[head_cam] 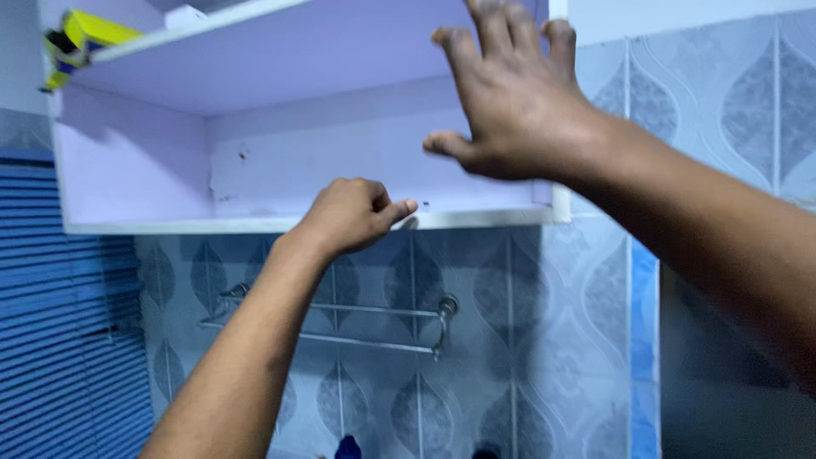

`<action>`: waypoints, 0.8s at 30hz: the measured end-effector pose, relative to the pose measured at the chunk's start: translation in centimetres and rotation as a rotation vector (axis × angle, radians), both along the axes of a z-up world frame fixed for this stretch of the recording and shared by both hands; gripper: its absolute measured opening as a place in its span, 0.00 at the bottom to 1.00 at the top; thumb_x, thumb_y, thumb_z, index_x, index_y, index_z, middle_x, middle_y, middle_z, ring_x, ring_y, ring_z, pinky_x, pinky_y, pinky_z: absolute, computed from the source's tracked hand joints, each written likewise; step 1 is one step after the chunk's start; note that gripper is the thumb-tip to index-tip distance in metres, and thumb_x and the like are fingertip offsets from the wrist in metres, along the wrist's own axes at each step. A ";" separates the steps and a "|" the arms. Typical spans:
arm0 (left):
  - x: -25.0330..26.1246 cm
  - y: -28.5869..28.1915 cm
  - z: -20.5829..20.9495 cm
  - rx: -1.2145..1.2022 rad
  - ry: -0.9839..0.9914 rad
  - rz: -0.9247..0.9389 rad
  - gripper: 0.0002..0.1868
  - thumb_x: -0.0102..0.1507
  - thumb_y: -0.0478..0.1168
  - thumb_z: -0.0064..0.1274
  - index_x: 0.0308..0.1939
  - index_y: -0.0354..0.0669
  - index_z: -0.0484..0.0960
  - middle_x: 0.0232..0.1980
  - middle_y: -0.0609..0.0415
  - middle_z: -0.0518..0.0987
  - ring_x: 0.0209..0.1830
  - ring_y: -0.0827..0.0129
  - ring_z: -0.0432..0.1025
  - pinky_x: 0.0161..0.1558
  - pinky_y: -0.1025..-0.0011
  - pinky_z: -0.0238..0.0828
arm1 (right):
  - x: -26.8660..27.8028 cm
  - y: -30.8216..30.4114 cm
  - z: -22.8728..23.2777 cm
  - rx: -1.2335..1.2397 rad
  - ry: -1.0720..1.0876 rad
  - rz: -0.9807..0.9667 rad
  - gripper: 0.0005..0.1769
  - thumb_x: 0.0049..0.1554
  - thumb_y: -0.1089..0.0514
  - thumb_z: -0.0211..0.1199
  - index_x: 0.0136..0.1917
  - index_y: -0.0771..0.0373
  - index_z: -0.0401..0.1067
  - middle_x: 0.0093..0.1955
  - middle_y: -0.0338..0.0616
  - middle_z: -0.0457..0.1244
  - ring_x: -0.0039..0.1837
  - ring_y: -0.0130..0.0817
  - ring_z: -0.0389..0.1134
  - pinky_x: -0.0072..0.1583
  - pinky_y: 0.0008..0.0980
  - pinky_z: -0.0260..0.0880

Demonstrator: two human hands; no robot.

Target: The person removes various items from a wall-mounted shelf in a bathroom, including a hairdryer, a box, a tube, a pouch, and a small box, placing them on the floor or a lower surface. The person then returns some items to the shelf in a different arrangement.

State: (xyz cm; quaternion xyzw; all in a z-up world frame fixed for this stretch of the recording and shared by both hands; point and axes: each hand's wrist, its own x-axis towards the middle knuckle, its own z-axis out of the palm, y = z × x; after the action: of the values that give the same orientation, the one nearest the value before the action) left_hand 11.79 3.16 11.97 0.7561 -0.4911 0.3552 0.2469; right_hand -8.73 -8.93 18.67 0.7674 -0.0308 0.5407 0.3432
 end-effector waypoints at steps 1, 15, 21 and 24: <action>0.9 -0.2 0.8 0.016 -0.002 0.015 0.28 0.57 0.66 0.58 0.32 0.44 0.89 0.35 0.46 0.86 0.39 0.53 0.81 0.46 0.58 0.76 | 0.8 0.0 1.7 0.003 -0.049 -0.021 0.54 0.51 0.32 0.70 0.77 0.63 0.52 0.76 0.70 0.45 0.78 0.65 0.41 0.67 0.73 0.41; 1.6 -0.4 4.3 0.195 0.162 0.120 0.31 0.49 0.69 0.66 0.30 0.44 0.87 0.34 0.48 0.86 0.39 0.59 0.82 0.47 0.62 0.79 | 7.2 -1.8 18.6 0.396 -0.120 -0.181 0.47 0.67 0.25 0.39 0.51 0.68 0.81 0.48 0.63 0.71 0.54 0.56 0.73 0.54 0.55 0.74; 1.4 0.3 4.3 0.207 0.155 0.088 0.30 0.51 0.69 0.64 0.32 0.44 0.88 0.36 0.48 0.86 0.42 0.59 0.82 0.48 0.62 0.78 | 10.2 -2.0 21.3 0.402 -0.077 -0.247 0.48 0.59 0.17 0.37 0.57 0.54 0.81 0.50 0.53 0.72 0.57 0.48 0.72 0.57 0.50 0.71; 1.7 0.7 4.7 0.243 0.175 0.051 0.31 0.51 0.69 0.62 0.35 0.44 0.88 0.39 0.47 0.87 0.44 0.58 0.82 0.49 0.61 0.80 | 12.2 -1.9 21.2 0.347 -0.119 -0.218 0.46 0.58 0.17 0.36 0.61 0.48 0.80 0.52 0.53 0.72 0.58 0.47 0.72 0.60 0.51 0.68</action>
State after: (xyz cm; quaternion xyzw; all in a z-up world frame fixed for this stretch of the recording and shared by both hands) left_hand 13.48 3.83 16.65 0.8208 -0.4876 0.2321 0.1860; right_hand 3.50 -10.85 39.83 0.7738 -0.2266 0.5315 0.2597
